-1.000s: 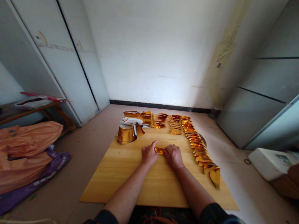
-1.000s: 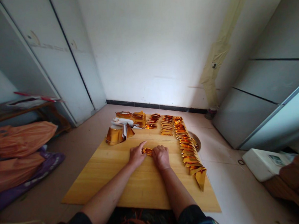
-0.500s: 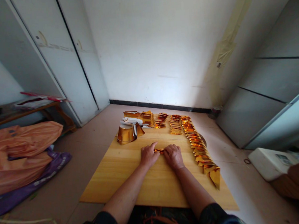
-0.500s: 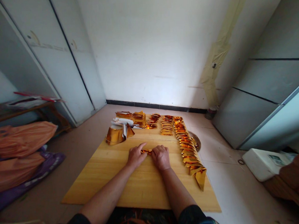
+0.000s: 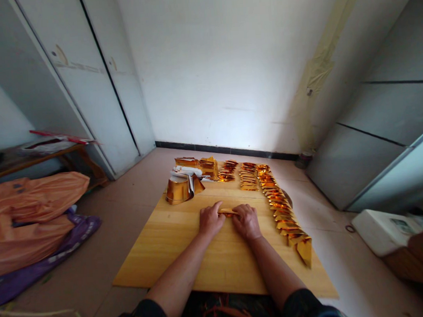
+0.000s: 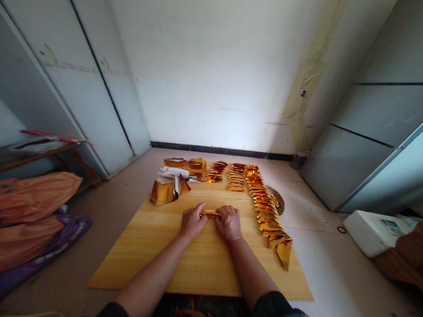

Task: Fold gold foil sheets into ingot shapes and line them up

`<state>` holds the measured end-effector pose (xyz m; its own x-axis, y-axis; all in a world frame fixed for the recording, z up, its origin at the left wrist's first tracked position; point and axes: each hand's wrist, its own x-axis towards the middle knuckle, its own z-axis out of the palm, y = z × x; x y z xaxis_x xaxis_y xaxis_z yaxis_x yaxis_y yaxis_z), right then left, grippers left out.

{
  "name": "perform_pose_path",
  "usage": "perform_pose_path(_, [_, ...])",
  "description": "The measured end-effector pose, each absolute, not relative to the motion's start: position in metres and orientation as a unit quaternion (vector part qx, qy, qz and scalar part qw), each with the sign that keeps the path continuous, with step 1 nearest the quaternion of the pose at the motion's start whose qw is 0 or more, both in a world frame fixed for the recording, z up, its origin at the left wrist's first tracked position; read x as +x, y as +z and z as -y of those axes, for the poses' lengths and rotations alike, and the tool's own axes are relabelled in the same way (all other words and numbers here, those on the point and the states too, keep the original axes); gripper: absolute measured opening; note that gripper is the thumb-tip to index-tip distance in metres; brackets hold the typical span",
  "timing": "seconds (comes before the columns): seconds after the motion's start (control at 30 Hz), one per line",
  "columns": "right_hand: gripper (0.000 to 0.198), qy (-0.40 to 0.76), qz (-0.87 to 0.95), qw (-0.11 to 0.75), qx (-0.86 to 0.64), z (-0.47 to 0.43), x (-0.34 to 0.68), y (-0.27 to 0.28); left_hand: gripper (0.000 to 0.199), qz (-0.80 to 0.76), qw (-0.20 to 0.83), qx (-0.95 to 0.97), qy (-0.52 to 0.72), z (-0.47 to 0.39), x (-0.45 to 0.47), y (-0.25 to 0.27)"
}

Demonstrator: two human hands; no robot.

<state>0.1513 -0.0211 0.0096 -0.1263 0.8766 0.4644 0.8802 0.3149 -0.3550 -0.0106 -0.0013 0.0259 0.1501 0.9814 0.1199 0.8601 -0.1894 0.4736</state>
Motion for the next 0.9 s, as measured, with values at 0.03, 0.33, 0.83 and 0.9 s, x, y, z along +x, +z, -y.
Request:
perform_pose_path(0.03, [0.017,-0.001,0.748,0.309,-0.587,0.021,0.1514,0.0093,0.049,-0.621,0.146,0.743,0.202,0.0015,-0.0105,0.0261])
perform_pose_path(0.33, [0.025,0.009,0.735,0.306,-0.606,0.0192,0.1535,0.0057,0.05,-0.624,0.141,0.74,0.206,0.0013,-0.0093,0.0254])
perform_pose_path(0.83, [0.014,-0.013,0.693,0.278,-0.666,0.0253,0.1571,0.0106,0.025,-0.65,0.121,0.717,0.223,0.0018,-0.0126,0.0254])
perform_pose_path(0.9, [0.015,-0.015,0.694,0.268,-0.668,0.0254,0.1567,0.0119,0.02,-0.649,0.115,0.717,0.227,0.0012,-0.0127,0.0238])
